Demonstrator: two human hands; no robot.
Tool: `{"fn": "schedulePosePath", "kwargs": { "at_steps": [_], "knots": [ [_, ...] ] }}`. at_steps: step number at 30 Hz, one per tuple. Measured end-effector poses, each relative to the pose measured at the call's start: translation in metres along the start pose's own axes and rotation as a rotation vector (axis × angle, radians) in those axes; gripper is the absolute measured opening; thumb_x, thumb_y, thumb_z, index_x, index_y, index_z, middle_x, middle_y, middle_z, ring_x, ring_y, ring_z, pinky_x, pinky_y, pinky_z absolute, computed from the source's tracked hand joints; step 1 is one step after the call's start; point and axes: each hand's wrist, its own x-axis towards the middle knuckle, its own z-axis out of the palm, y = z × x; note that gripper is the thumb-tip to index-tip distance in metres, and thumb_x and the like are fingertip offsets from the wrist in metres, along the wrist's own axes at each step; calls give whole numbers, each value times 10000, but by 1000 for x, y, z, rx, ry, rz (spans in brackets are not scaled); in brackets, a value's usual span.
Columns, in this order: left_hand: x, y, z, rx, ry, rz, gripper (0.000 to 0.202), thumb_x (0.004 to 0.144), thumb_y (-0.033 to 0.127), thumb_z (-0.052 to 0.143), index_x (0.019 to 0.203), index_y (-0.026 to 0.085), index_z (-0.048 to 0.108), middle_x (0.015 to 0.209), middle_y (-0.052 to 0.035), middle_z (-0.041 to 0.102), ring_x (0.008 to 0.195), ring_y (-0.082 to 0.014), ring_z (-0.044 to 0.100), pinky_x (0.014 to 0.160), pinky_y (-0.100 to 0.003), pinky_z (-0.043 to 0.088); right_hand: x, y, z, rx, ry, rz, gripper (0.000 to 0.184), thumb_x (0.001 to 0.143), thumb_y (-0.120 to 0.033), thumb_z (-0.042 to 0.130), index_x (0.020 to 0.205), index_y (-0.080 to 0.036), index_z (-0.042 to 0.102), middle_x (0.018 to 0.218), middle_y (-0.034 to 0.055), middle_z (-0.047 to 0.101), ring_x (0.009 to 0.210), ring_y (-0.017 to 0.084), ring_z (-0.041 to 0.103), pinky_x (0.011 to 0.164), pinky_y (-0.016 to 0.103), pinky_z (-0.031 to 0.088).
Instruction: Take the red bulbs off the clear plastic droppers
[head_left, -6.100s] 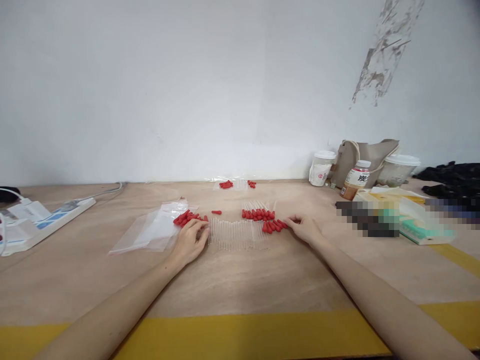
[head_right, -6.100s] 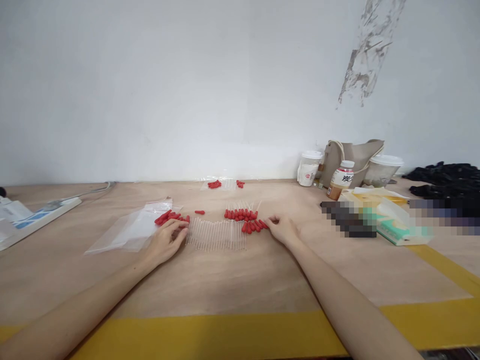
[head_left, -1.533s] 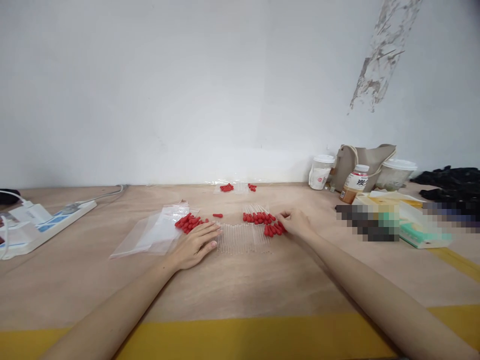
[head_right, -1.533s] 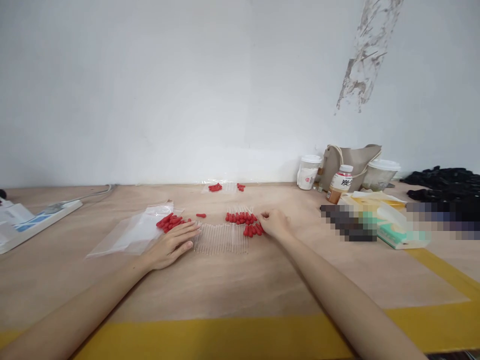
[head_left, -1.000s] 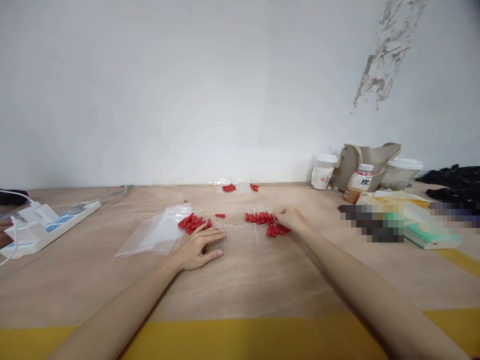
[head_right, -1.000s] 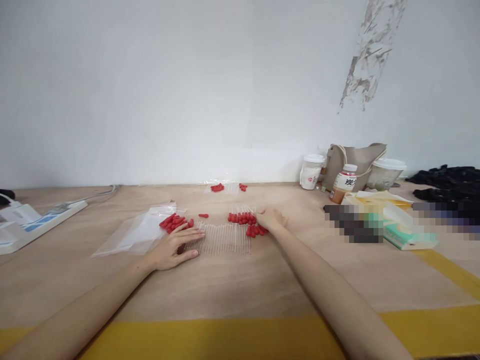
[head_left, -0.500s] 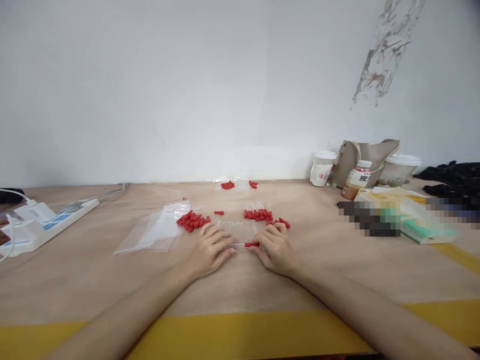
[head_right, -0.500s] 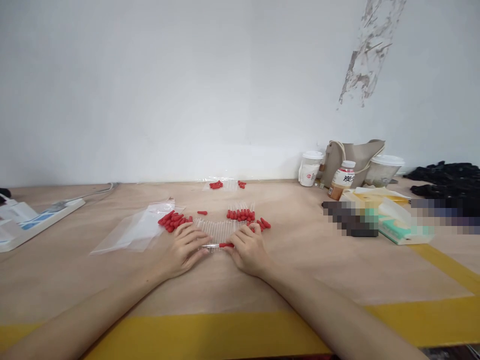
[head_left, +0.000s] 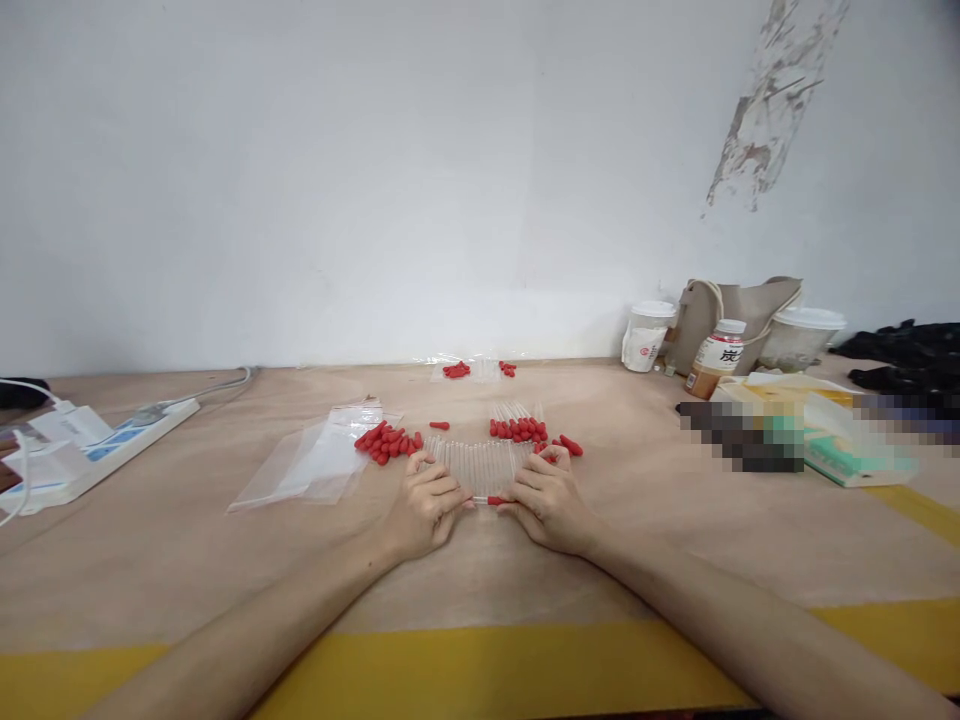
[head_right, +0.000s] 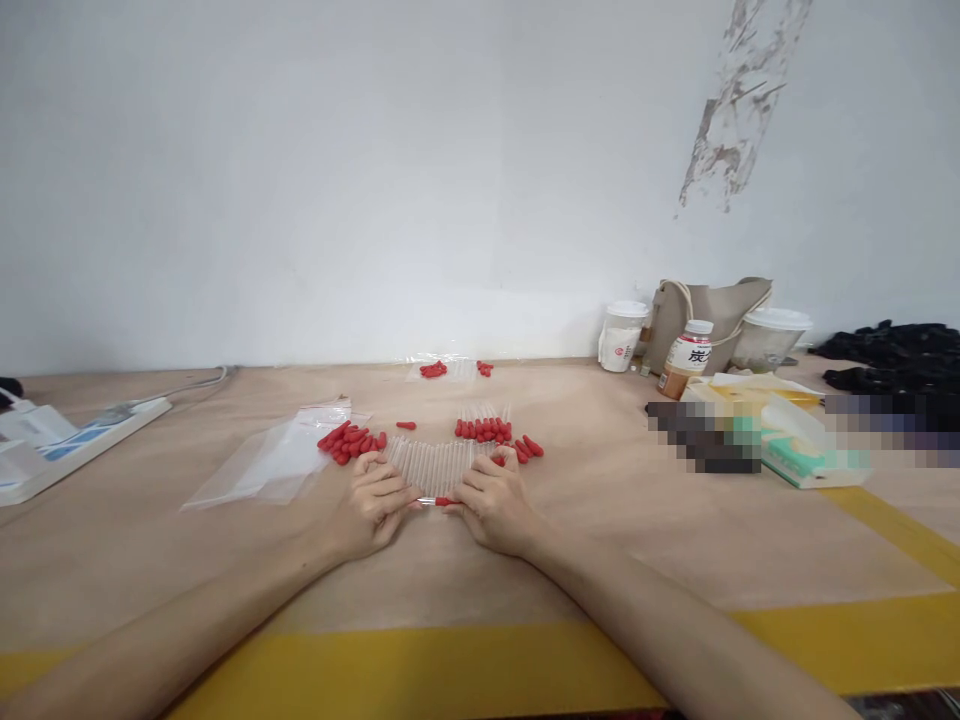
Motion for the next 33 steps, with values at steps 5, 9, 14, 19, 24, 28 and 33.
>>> {"fn": "schedulePosePath", "kwargs": {
  "at_steps": [5, 9, 14, 19, 24, 28, 33],
  "knots": [
    [1, 1, 1, -14, -23, -1, 172, 834, 199, 469, 800, 192, 637, 554, 12, 557, 611, -124, 472, 784, -362, 299, 0, -4, -2, 17, -22, -21, 197, 835, -252, 474, 697, -187, 598, 597, -10, 533, 681, 125, 418, 782, 351, 218],
    [-3, -2, -3, -13, -41, -37, 189, 843, 210, 456, 786, 194, 635, 564, 6, 558, 606, -126, 478, 766, -352, 322, -6, 2, -5, 27, -26, 1, 180, 828, -232, 477, 721, -200, 619, 595, -9, 535, 684, 128, 443, 795, 361, 243],
    [-13, -21, -10, -18, -8, -321, 235, 871, 256, 407, 839, 180, 627, 680, -22, 555, 658, -137, 505, 645, -271, 395, -14, 37, -13, 154, 125, 305, 158, 816, -277, 499, 839, -229, 647, 738, 19, 592, 725, 141, 512, 762, 330, 349],
    [-14, -40, -2, 12, 23, -523, 274, 874, 213, 354, 1063, 189, 551, 802, -29, 484, 771, -147, 516, 711, -271, 447, -16, 77, -14, 290, 267, 674, 270, 800, -323, 455, 946, -182, 635, 829, 60, 543, 716, 146, 538, 630, 278, 445],
    [-14, -48, 7, 25, 41, -558, 284, 844, 137, 347, 1072, 186, 509, 884, -40, 470, 837, -152, 511, 763, -285, 454, -22, 101, -13, 322, 260, 954, 315, 670, -312, 558, 929, -133, 582, 743, 39, 568, 596, 124, 515, 569, 265, 448],
    [-12, -46, 8, 22, 1, -550, 246, 814, 104, 356, 960, 169, 543, 899, -53, 480, 882, -170, 512, 800, -305, 452, -24, 102, -14, 281, 188, 972, 238, 619, -363, 619, 750, -173, 563, 678, 12, 586, 576, 120, 504, 537, 243, 407],
    [-9, -38, 3, 0, -50, -530, 198, 820, 188, 417, 960, 174, 557, 913, -57, 497, 871, -179, 526, 782, -314, 461, -20, 93, -16, 194, 43, 798, 218, 681, -416, 570, 663, -199, 573, 680, 5, 615, 646, 140, 521, 611, 258, 380]
  ]
}}
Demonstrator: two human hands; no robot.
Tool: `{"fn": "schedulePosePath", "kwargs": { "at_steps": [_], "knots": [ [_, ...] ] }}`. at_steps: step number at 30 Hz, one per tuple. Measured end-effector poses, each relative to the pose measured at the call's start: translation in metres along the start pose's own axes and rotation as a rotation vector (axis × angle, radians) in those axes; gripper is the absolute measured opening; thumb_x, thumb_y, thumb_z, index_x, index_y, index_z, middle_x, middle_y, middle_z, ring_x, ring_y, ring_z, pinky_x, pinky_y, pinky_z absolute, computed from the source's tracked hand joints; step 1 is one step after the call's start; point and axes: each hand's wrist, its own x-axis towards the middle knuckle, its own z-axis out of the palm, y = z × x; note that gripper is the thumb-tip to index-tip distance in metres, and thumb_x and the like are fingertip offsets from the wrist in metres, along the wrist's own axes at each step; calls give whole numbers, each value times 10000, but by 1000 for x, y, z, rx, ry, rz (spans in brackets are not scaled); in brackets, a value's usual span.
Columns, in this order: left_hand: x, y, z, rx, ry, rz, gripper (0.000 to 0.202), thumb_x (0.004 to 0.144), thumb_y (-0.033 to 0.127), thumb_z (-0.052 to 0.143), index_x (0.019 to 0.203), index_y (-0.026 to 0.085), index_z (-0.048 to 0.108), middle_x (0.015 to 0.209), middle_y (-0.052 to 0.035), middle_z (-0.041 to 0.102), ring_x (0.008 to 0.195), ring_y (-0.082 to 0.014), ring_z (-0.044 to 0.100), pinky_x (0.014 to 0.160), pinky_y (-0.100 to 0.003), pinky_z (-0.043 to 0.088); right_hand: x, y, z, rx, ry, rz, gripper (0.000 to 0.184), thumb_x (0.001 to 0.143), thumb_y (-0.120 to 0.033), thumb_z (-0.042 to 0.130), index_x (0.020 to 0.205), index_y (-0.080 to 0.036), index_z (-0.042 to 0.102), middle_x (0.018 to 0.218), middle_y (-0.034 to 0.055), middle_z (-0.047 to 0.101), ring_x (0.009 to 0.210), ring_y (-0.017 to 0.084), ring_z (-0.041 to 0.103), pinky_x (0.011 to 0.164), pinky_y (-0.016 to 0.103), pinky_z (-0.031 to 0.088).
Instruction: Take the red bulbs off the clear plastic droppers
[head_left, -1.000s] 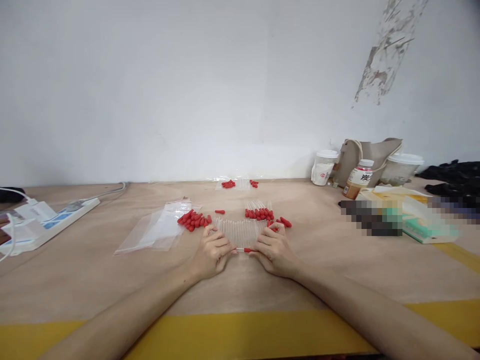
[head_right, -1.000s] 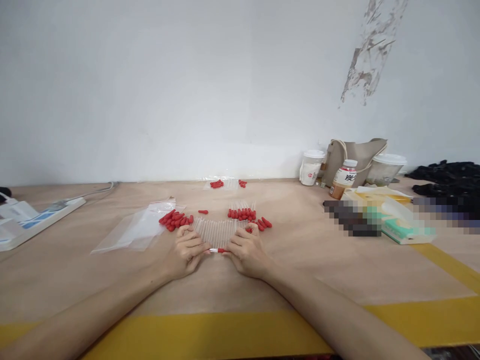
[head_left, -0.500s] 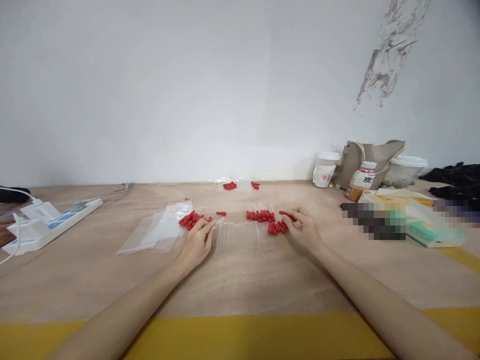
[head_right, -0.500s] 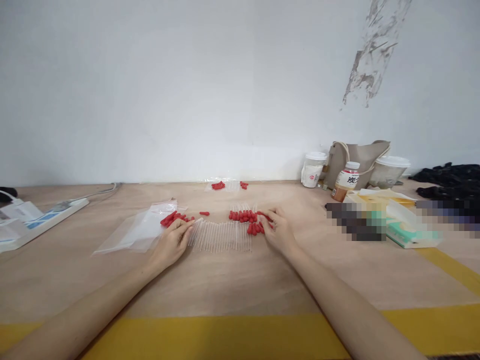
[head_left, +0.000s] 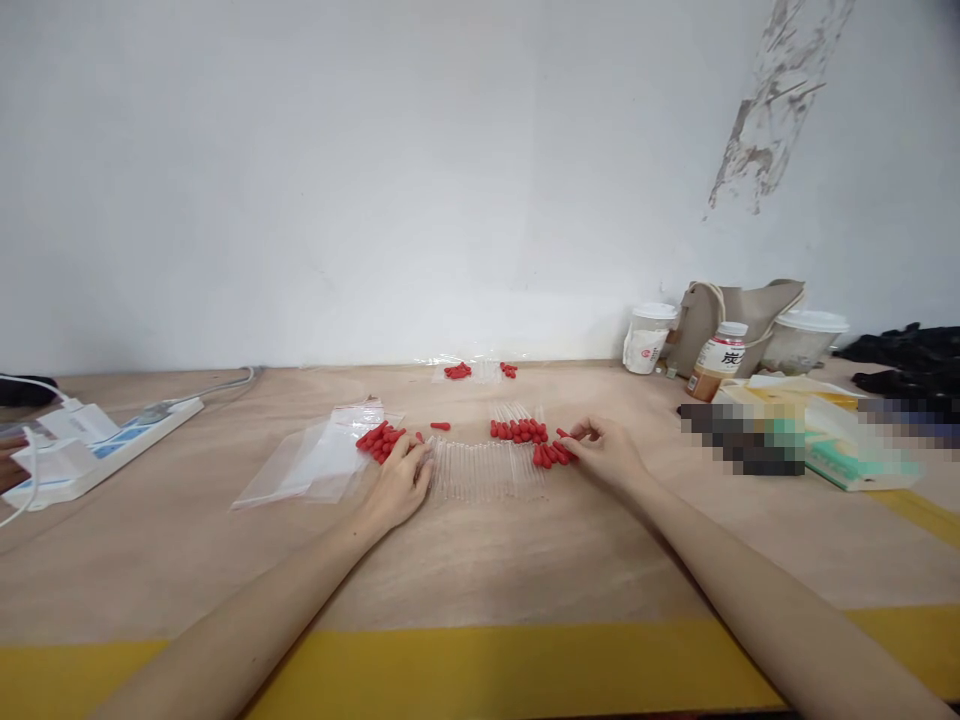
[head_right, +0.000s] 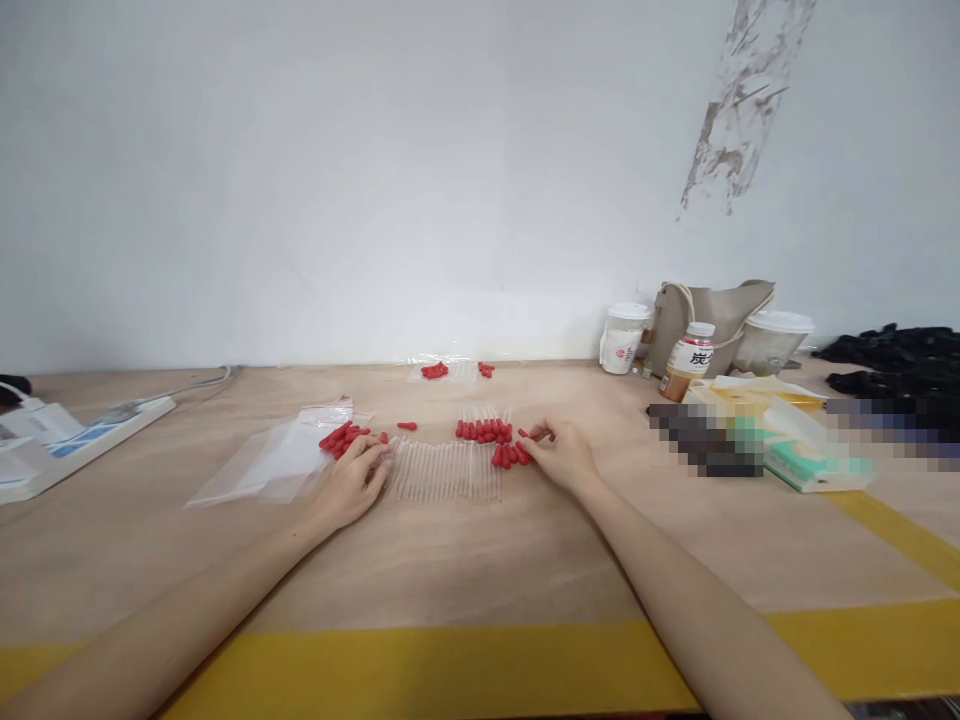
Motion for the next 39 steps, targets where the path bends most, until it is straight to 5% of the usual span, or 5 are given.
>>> {"fn": "schedulePosePath", "kwargs": {
  "at_steps": [12, 19, 25, 32, 39],
  "knots": [
    [-4, -1, -7, -31, 8, -2, 243, 842, 355, 447, 940, 190, 597, 895, -45, 562, 880, -195, 503, 808, -374, 415, -3, -8, 0, -115, -69, -117, 185, 691, -379, 560, 657, -203, 608, 674, 4, 615, 676, 148, 526, 635, 263, 363],
    [-4, -7, -5, -26, -2, -37, 246, 851, 337, 430, 924, 190, 614, 900, -42, 570, 860, -186, 497, 803, -362, 403, 10, 27, 7, 128, 40, 164, 304, 751, -421, 451, 687, -166, 603, 691, 40, 638, 611, 146, 543, 599, 259, 404],
    [-4, -9, -4, -24, 7, -22, 244, 849, 332, 430, 896, 188, 621, 888, -43, 567, 853, -186, 500, 795, -356, 407, 16, 45, 11, 187, 113, 237, 322, 751, -422, 427, 728, -151, 600, 703, 51, 647, 627, 151, 567, 595, 255, 430],
    [-3, -8, -4, -35, 0, -20, 236, 847, 323, 432, 871, 187, 624, 883, -43, 567, 849, -185, 500, 797, -362, 405, 20, 49, 14, 148, 195, 311, 306, 709, -404, 455, 783, -140, 591, 733, 63, 637, 635, 158, 567, 574, 257, 437],
    [-3, -8, -4, -39, 12, -3, 234, 850, 320, 428, 864, 190, 622, 882, -43, 563, 844, -186, 500, 787, -365, 409, 25, 30, 16, 54, 94, 297, 249, 696, -371, 496, 742, -162, 623, 668, 47, 644, 599, 157, 590, 544, 248, 420]
  ]
}}
